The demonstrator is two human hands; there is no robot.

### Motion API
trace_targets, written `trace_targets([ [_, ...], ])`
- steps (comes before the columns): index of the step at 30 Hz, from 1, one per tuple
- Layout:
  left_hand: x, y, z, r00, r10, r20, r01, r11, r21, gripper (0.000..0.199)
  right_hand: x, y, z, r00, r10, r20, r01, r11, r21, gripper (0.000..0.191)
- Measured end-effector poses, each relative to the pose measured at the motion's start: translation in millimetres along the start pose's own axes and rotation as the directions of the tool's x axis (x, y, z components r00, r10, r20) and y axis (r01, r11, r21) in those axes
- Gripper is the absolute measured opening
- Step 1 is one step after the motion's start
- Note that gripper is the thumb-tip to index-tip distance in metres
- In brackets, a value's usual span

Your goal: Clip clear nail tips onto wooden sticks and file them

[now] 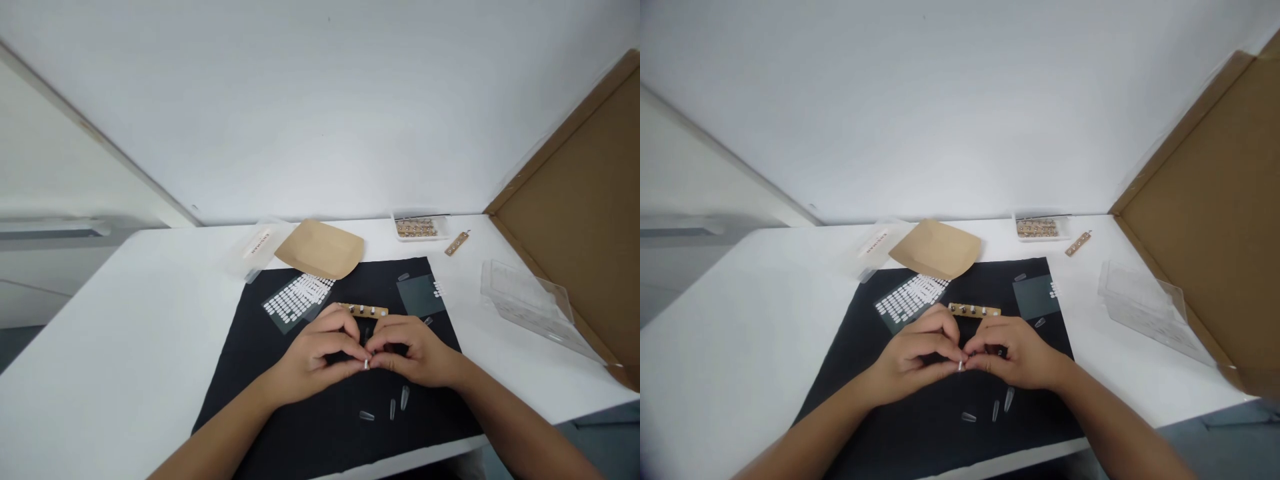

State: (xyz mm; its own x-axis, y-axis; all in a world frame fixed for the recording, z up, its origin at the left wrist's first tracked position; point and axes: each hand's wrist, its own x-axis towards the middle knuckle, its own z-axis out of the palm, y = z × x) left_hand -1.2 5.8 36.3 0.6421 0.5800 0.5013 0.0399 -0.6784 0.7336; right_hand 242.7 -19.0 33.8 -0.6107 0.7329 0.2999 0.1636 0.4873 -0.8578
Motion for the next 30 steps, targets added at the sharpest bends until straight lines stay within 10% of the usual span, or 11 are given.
trace_targets([
  [17,-1.1,-7.7,3.8,0.992,-0.002,-0.129,0.014,0.996,0.092,0.010,-1.5,4.2,2.0,0.995,-0.072,-0.064,0.058,0.977,-0.206,0.009],
  [30,-8.1,-25.2,-2.0,0.981,-0.010,-0.194,0.134,0.758,0.639,0.018,-1.7,21.9,-5.4,0.914,0.152,-0.375,-0.291,0.891,-0.348,0.015],
])
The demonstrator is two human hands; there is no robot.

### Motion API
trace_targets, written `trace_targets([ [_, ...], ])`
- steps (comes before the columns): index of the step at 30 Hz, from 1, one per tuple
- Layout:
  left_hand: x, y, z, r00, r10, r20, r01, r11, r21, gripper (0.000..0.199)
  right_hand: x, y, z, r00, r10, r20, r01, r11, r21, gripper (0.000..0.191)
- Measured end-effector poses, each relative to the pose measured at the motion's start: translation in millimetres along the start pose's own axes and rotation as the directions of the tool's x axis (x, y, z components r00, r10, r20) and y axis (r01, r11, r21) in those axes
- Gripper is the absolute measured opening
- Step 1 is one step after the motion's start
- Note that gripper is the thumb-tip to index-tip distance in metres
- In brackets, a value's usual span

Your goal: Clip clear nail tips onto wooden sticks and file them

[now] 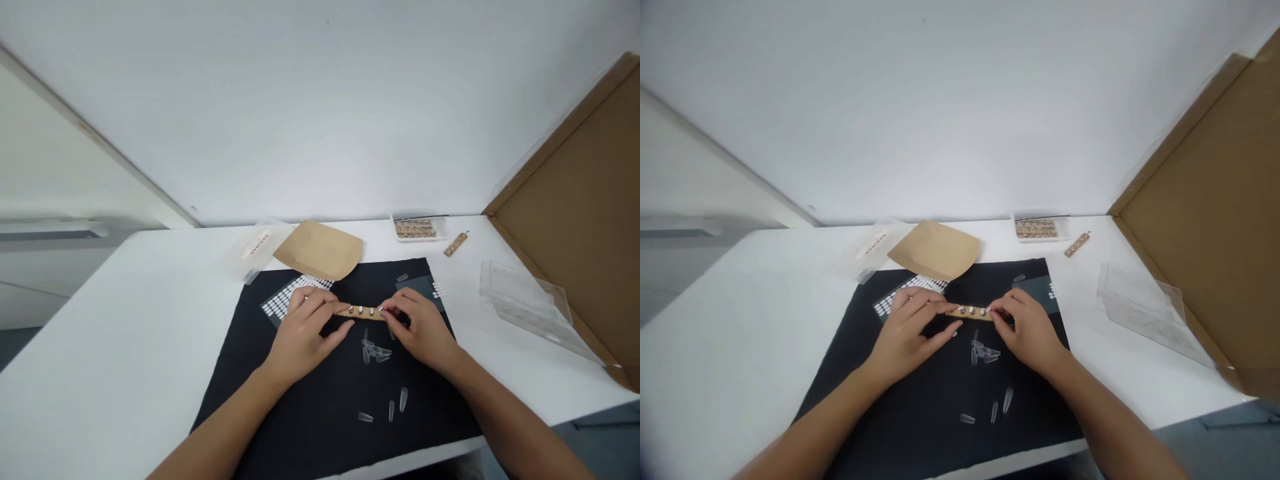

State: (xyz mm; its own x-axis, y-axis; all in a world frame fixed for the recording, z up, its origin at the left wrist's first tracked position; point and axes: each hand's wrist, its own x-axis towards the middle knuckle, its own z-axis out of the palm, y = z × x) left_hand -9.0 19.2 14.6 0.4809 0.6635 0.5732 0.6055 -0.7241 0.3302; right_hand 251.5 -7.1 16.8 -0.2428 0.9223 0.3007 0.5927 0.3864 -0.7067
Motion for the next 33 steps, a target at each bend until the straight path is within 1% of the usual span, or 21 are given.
trace_targets([
  [4,-0.5,-3.5,0.9,0.999,-0.035,0.040,0.034,0.999,0.011,0.024,-0.8,3.6,3.0,0.994,0.087,0.060,-0.083,0.994,-0.067,0.013],
  [6,-1.6,-4.8,2.4,0.997,-0.049,0.063,0.049,0.999,0.002,0.028,-1.5,5.3,3.8,0.990,0.113,0.082,-0.103,0.988,-0.113,0.012],
  [9,-4.4,-6.2,5.9,0.994,-0.057,0.090,0.058,0.998,-0.009,0.033,-2.4,7.3,4.8,0.990,0.102,0.101,-0.081,0.978,-0.193,0.011],
  [11,-6.3,-6.8,8.1,0.993,-0.056,0.103,0.058,0.998,-0.015,0.034,-2.7,7.8,5.3,0.989,0.087,0.122,-0.059,0.975,-0.216,0.012],
  [15,-9.0,-7.9,11.3,0.989,-0.069,0.127,0.073,0.997,-0.022,0.035,-2.7,7.6,5.2,0.983,0.099,0.154,-0.064,0.974,-0.216,0.012],
  [24,-9.9,-9.4,14.7,0.983,-0.088,0.159,0.098,0.994,-0.054,0.032,-2.6,9.2,6.5,0.983,0.136,0.125,-0.108,0.973,-0.206,0.013],
  [33,-9.3,-11.2,16.4,0.980,-0.124,0.155,0.136,0.988,-0.072,0.023,-2.2,11.9,8.9,0.979,0.170,0.111,-0.155,0.979,-0.130,0.012],
])
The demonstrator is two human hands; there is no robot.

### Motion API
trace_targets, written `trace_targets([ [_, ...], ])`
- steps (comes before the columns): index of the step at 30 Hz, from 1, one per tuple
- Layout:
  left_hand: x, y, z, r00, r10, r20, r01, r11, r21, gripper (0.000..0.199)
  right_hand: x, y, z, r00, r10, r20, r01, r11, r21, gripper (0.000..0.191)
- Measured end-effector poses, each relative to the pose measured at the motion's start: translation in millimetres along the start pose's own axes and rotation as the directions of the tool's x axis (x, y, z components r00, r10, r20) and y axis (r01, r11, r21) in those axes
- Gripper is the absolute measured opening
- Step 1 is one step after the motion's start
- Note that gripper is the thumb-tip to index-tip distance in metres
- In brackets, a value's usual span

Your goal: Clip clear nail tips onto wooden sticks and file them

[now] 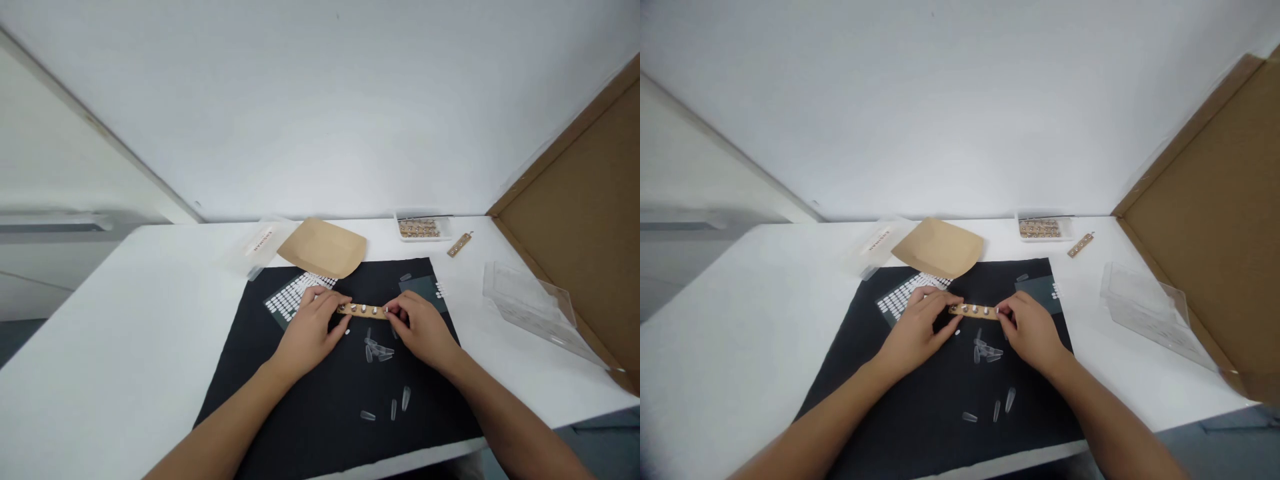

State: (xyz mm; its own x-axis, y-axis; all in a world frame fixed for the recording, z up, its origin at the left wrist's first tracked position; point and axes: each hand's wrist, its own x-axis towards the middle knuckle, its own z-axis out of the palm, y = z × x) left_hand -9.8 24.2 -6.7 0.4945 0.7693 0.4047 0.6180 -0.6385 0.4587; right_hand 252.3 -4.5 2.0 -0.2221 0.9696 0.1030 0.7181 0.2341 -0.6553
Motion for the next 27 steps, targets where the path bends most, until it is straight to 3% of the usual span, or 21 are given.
trace_targets([
  [15,-1.9,2.0,1.4,0.997,-0.082,0.003,0.082,0.997,-0.008,0.017,-0.1,-0.7,0.3,1.000,0.001,0.000,-0.001,1.000,0.022,0.013],
  [21,-2.7,-0.2,3.7,0.993,-0.115,-0.024,0.114,0.993,-0.008,0.017,-0.1,-0.9,1.8,0.997,0.011,-0.070,-0.012,1.000,-0.013,0.018],
  [27,-2.0,-3.1,5.6,0.992,-0.125,-0.028,0.125,0.992,-0.027,0.017,3.0,-3.3,1.0,0.983,-0.108,-0.152,0.106,0.994,-0.023,0.035],
])
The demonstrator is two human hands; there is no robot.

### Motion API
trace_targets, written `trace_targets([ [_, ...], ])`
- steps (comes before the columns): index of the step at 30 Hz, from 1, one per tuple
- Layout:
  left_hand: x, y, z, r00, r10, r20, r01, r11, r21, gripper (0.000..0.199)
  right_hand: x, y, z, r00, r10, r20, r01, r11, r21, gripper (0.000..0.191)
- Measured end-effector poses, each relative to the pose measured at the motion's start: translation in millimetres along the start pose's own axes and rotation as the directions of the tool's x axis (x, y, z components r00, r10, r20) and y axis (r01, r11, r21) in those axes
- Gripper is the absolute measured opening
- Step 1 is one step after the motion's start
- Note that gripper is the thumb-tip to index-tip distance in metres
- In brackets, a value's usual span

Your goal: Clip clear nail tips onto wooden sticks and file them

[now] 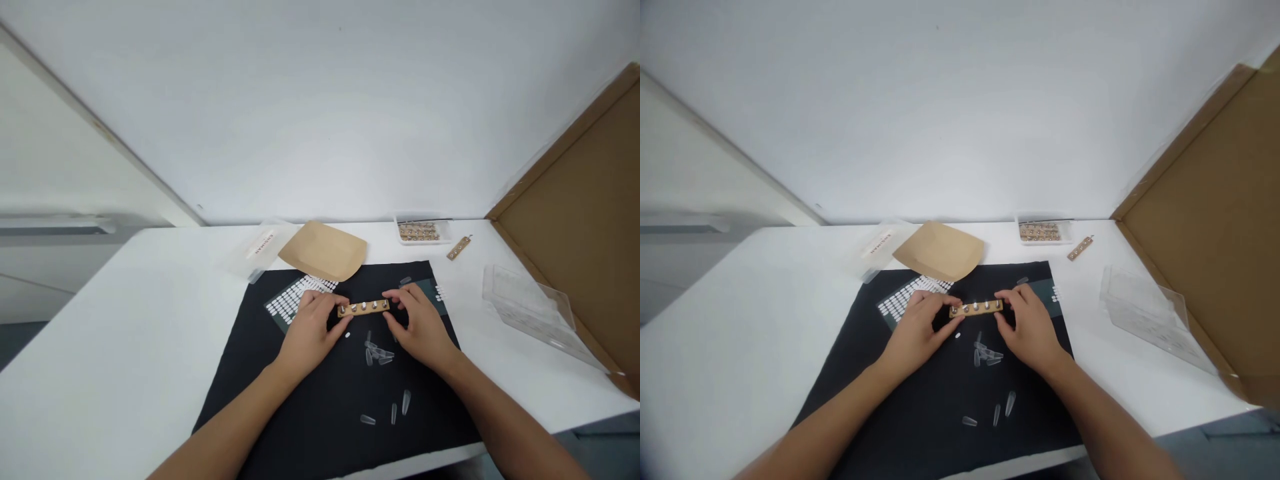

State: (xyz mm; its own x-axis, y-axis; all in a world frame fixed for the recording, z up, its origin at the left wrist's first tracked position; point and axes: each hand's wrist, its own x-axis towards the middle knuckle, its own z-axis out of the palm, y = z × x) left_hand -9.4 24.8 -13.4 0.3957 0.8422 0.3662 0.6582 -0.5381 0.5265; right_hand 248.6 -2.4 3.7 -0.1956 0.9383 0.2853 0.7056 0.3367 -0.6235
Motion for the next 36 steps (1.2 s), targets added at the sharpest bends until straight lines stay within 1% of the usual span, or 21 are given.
trace_targets([
  [3,0.5,0.0,0.1,1.000,0.004,-0.008,-0.004,1.000,-0.004,0.016,3.4,-1.3,0.8,0.996,-0.072,-0.053,0.067,0.994,-0.092,0.041],
  [5,0.8,0.6,0.0,1.000,0.006,-0.011,-0.006,1.000,0.000,0.015,5.7,-1.6,1.7,0.993,-0.111,-0.044,0.103,0.982,-0.155,0.043],
  [7,1.0,1.2,-0.1,1.000,0.013,-0.010,-0.013,1.000,0.003,0.015,8.0,-1.2,3.2,0.989,-0.143,-0.029,0.135,0.972,-0.190,0.040],
  [10,1.3,1.8,-0.2,1.000,0.027,-0.012,-0.027,1.000,0.001,0.014,11.2,0.3,5.8,0.987,-0.158,-0.030,0.148,0.965,-0.215,0.034],
  [18,2.4,5.2,-1.3,0.999,0.042,0.003,-0.043,0.999,0.022,0.011,15.8,0.3,8.1,0.990,-0.134,-0.035,0.123,0.967,-0.224,0.016],
  [29,2.2,5.3,-0.9,0.999,0.034,0.024,-0.035,0.999,0.035,0.010,14.7,-5.3,9.6,0.986,-0.157,-0.056,0.139,0.962,-0.236,0.004],
  [31,2.1,5.2,-0.9,0.999,0.031,0.031,-0.032,0.999,0.037,0.010,14.3,-4.5,10.7,0.982,-0.170,-0.078,0.149,0.963,-0.223,0.000],
  [33,2.1,5.3,-1.0,0.999,0.026,0.036,-0.028,0.999,0.037,0.011,14.0,-3.5,11.2,0.974,-0.191,-0.118,0.165,0.965,-0.205,0.002],
  [36,1.8,5.7,-1.8,0.999,0.035,0.034,-0.036,0.998,0.048,0.012,13.2,-4.0,9.4,0.952,-0.239,-0.190,0.212,0.965,-0.155,0.003],
])
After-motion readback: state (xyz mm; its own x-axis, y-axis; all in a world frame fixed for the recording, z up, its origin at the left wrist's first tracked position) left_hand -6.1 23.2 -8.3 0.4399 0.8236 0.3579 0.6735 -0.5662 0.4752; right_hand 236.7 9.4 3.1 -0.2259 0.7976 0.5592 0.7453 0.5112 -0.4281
